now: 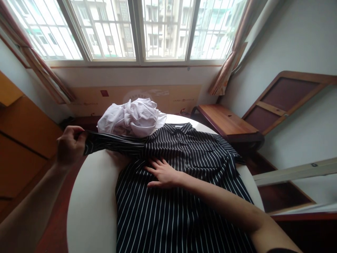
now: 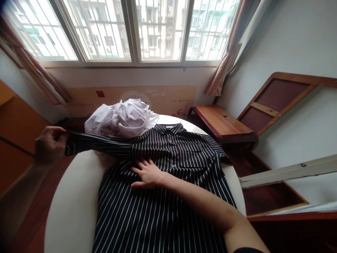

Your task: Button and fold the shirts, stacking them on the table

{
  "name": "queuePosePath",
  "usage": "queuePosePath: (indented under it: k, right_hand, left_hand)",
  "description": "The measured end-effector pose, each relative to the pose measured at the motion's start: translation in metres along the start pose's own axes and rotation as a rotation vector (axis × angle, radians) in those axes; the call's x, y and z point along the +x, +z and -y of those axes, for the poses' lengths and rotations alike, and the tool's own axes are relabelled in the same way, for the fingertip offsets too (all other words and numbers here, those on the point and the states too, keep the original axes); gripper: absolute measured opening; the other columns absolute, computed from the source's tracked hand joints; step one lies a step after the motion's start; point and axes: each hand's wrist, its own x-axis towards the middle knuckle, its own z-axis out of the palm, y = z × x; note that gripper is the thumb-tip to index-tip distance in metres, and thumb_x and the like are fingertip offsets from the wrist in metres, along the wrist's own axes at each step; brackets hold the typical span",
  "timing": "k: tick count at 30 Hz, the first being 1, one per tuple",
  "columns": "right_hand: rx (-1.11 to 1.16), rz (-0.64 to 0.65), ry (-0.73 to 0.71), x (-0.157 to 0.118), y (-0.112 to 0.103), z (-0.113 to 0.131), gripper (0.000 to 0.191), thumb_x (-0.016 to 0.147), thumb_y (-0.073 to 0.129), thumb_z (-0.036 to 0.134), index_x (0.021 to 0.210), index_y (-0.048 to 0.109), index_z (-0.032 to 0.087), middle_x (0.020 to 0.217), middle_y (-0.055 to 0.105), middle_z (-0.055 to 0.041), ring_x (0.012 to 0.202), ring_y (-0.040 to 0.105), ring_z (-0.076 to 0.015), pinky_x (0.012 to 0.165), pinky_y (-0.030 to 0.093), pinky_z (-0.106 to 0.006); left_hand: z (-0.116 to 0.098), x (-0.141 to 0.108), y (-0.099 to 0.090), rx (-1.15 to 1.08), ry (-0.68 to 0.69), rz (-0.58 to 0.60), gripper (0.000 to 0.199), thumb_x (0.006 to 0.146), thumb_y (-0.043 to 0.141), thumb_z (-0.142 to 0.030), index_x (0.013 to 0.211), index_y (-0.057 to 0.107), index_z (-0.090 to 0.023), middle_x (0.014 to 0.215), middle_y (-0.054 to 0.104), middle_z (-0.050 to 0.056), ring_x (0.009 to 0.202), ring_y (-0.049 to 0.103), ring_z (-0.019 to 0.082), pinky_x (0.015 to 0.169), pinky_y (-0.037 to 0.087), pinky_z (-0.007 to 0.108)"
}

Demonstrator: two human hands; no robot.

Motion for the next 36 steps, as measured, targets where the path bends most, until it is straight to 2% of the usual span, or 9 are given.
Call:
queuePosePath:
  k: [4, 8, 13, 15, 19, 22, 25, 32, 36]
  right_hand:
    - [0.307, -0.095, -0.026, 0.012, -0.027, -0.004, 0.047, 0.088, 0.051, 0.05, 0.12, 0.061, 0.018, 0.117, 0.064, -0.0124, 0.11, 0.058, -0.0258, 0.097, 0.042, -0.045]
    - [0.414, -0.528, 0.081, 0.048, -0.067, -0.039, 0.027, 0.088, 0.051, 0.019, 0.111, 0.064, 0.017, 0.105, 0.068, -0.008, 0.096, 0.062, -0.0163, 0.088, 0.047, -0.033]
    - [0.129, -0.314, -0.05, 0.096, -0.075, -0.063, 0.046, 0.067, 0.066, 0.005, 0.11, 0.065, 0.02, 0.105, 0.066, -0.0052, 0.098, 0.059, -0.019, 0.09, 0.044, -0.034]
    - [0.074, -0.265, -0.071, 0.108, -0.073, -0.059, 0.033, 0.068, 0.064, 0.006, 0.097, 0.07, 0.02, 0.095, 0.067, -0.0034, 0.089, 0.06, -0.0174, 0.084, 0.045, -0.03]
    - [0.093, -0.575, 0.135, 0.122, -0.08, -0.049, 0.024, 0.076, 0.054, 0.006, 0.09, 0.071, 0.017, 0.094, 0.067, -0.0053, 0.085, 0.06, -0.0172, 0.079, 0.045, -0.029]
    - [0.098, -0.662, 0.186, 0.133, -0.09, -0.045, 0.023, 0.079, 0.053, 0.008, 0.091, 0.07, 0.015, 0.095, 0.067, -0.007, 0.087, 0.06, -0.0189, 0.082, 0.045, -0.032]
    - [0.147, -0.622, 0.162, 0.141, -0.092, -0.045, 0.022, 0.082, 0.051, 0.008, 0.092, 0.07, 0.015, 0.097, 0.066, -0.0078, 0.092, 0.06, -0.0193, 0.087, 0.045, -0.034]
    - [0.283, -0.535, 0.047, 0.088, -0.062, -0.051, 0.053, 0.08, 0.062, 0.021, 0.131, 0.048, 0.023, 0.137, 0.047, -0.009, 0.124, 0.046, -0.0213, 0.105, 0.035, -0.041]
    - [0.287, -0.399, 0.089, 0.054, -0.04, -0.047, 0.062, 0.082, 0.063, 0.035, 0.138, 0.041, 0.021, 0.146, 0.036, -0.0127, 0.135, 0.033, -0.0256, 0.109, 0.029, -0.046]
  left_hand:
    - [-0.044, 0.029, -0.013, -0.214, 0.198, -0.003, 0.027, 0.078, 0.058, -0.041, 0.087, 0.06, -0.015, 0.079, 0.061, -0.001, 0.071, 0.056, 0.01, 0.072, 0.046, 0.023]
    - [-0.072, 0.038, -0.017, -0.558, 0.339, 0.272, 0.021, 0.073, 0.066, -0.034, 0.076, 0.059, -0.015, 0.072, 0.059, -0.002, 0.064, 0.053, 0.008, 0.062, 0.044, 0.021]
    - [-0.081, 0.024, -0.023, -0.965, 0.545, 0.507, 0.018, 0.072, 0.071, -0.03, 0.065, 0.058, -0.019, 0.065, 0.058, -0.001, 0.069, 0.057, 0.013, 0.073, 0.048, 0.032]
    - [-0.073, 0.017, -0.026, -0.89, 0.519, 0.535, 0.02, 0.071, 0.072, -0.033, 0.064, 0.058, -0.02, 0.064, 0.057, -0.002, 0.066, 0.056, 0.013, 0.069, 0.048, 0.03]
    - [-0.043, 0.01, -0.025, -0.34, 0.257, 0.465, 0.036, 0.063, 0.073, -0.046, 0.088, 0.064, -0.021, 0.066, 0.054, -0.004, 0.057, 0.051, 0.011, 0.054, 0.042, 0.023]
    - [-0.019, 0.014, -0.017, 0.035, 0.218, 0.5, 0.066, 0.058, 0.072, -0.049, 0.116, 0.06, -0.022, 0.079, 0.059, -0.003, 0.069, 0.057, 0.015, 0.063, 0.044, 0.024]
    - [-0.006, 0.022, -0.011, 0.257, 0.137, 0.621, 0.042, 0.062, 0.069, -0.044, 0.098, 0.068, -0.023, 0.084, 0.066, -0.001, 0.076, 0.06, 0.017, 0.065, 0.042, 0.024]
    - [0.01, 0.048, -0.002, 0.249, -0.147, 0.76, 0.013, 0.069, 0.063, -0.023, 0.08, 0.061, -0.018, 0.061, 0.063, -0.005, 0.058, 0.055, 0.012, 0.054, 0.039, 0.019]
    - [-0.005, 0.067, -0.002, 0.231, -0.019, 0.57, 0.025, 0.074, 0.065, -0.03, 0.093, 0.06, -0.015, 0.076, 0.064, -0.002, 0.067, 0.054, 0.012, 0.068, 0.045, 0.023]
